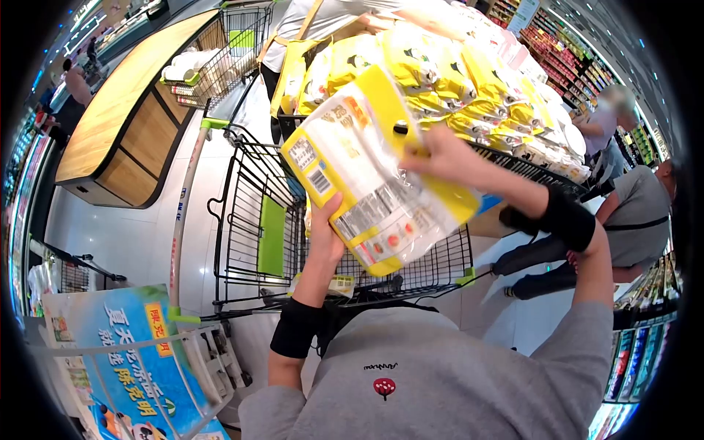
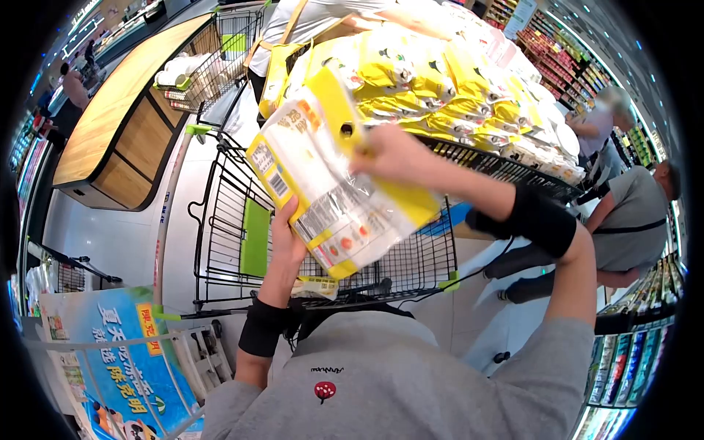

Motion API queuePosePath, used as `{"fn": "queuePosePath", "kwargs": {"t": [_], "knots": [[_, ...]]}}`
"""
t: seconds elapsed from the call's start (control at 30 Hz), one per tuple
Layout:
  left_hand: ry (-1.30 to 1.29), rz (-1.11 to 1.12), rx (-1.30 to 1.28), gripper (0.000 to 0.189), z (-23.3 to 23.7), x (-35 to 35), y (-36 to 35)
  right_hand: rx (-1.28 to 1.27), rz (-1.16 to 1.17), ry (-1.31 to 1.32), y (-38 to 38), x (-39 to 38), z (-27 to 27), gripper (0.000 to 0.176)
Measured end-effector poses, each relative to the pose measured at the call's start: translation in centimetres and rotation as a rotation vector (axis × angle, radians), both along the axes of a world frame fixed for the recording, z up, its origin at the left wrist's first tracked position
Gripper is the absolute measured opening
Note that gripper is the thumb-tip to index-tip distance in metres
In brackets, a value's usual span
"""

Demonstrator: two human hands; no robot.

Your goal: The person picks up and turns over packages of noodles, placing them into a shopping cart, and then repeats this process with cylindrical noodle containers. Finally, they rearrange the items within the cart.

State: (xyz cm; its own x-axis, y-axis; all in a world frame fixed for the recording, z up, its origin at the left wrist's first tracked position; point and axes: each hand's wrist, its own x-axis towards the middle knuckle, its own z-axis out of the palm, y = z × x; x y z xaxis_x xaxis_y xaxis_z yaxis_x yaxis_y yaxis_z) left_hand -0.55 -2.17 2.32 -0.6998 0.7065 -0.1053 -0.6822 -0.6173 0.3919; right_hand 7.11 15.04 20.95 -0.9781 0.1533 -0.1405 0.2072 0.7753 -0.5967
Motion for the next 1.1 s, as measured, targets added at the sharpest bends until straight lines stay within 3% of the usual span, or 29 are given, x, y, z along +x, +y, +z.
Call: {"fn": "queuePosePath", "kwargs": {"t": [0.07, 0.13, 0.23, 0.27, 0.33, 0.43, 0.53, 0.63, 0.77, 0.8, 0.87, 0.93, 1.0, 1.07, 1.1], "knots": [[0.038, -0.017, 0.045, 0.061, 1.1, -0.1, 0.3, -0.058, 0.227, 0.174, -1.8, 0.7, -0.4, 0.022], [0.062, -0.027, 0.036, 0.063, 1.4, 0.6, -0.1, -0.072, 0.164, 0.079, -0.7, 0.3, -0.9, 0.022], [0.074, 0.017, 0.012, 0.064, 1.4, 0.5, 0.0, 0.19, -0.05, 0.035, 2.9, -1.0, -2.4, 0.025], [0.079, 0.021, 0.0, 0.064, 1.6, 0.1, 0.0, -0.012, -0.104, 0.065, 3.6, -0.7, -2.5, 0.027], [0.103, 0.038, -0.011, 0.063, 1.8, 0.0, 0.2, 0.088, -0.029, 0.169, 3.9, -0.7, -2.9, 0.028], [0.122, 0.048, -0.025, 0.063, 1.6, -0.1, -0.2, -0.093, -0.134, -0.036, 3.7, -0.2, -1.7, 0.02], [0.108, 0.019, -0.024, 0.061, 1.4, -0.3, -0.4, -0.189, -0.096, -0.094, 3.1, 0.3, -0.7, 0.017], [0.004, -0.061, 0.04, 0.053, 0.8, -0.7, -0.5, -0.496, -0.064, 0.076, 3.0, 0.4, 0.3, 0.019], [-0.163, -0.227, 0.034, 0.047, 0.5, -1.0, -1.1, 0.201, 0.258, 0.774, 1.6, -0.7, 2.2, 0.015], [-0.177, -0.26, 0.025, 0.048, 0.6, -1.0, -1.2, 0.471, 0.432, 0.821, 0.9, -0.8, 2.8, 0.015], [-0.158, -0.372, 0.006, 0.05, 0.8, -1.2, -1.2, 0.612, 0.696, 0.759, 0.6, -1.3, 2.9, 0.015], [-0.161, -0.496, 0.03, 0.055, 1.2, -1.2, -1.3, 0.342, 0.859, 0.563, 1.1, -2.4, 2.6, 0.015], [-0.102, -0.617, 0.206, 0.061, -0.9, -1.3, -1.0, 0.308, 0.721, 0.572, 0.1, -3.3, 2.0, 0.016], [-0.103, -0.749, 0.314, 0.065, 2.4, 0.4, -2.2, 0.223, 0.586, 0.556, -0.2, -4.5, 1.6, 0.02], [-0.11, -0.662, 0.289, 0.065, 2.0, 0.8, -1.9, 0.264, 0.564, 0.66, -0.1, -5.2, 1.3, 0.022]]}}
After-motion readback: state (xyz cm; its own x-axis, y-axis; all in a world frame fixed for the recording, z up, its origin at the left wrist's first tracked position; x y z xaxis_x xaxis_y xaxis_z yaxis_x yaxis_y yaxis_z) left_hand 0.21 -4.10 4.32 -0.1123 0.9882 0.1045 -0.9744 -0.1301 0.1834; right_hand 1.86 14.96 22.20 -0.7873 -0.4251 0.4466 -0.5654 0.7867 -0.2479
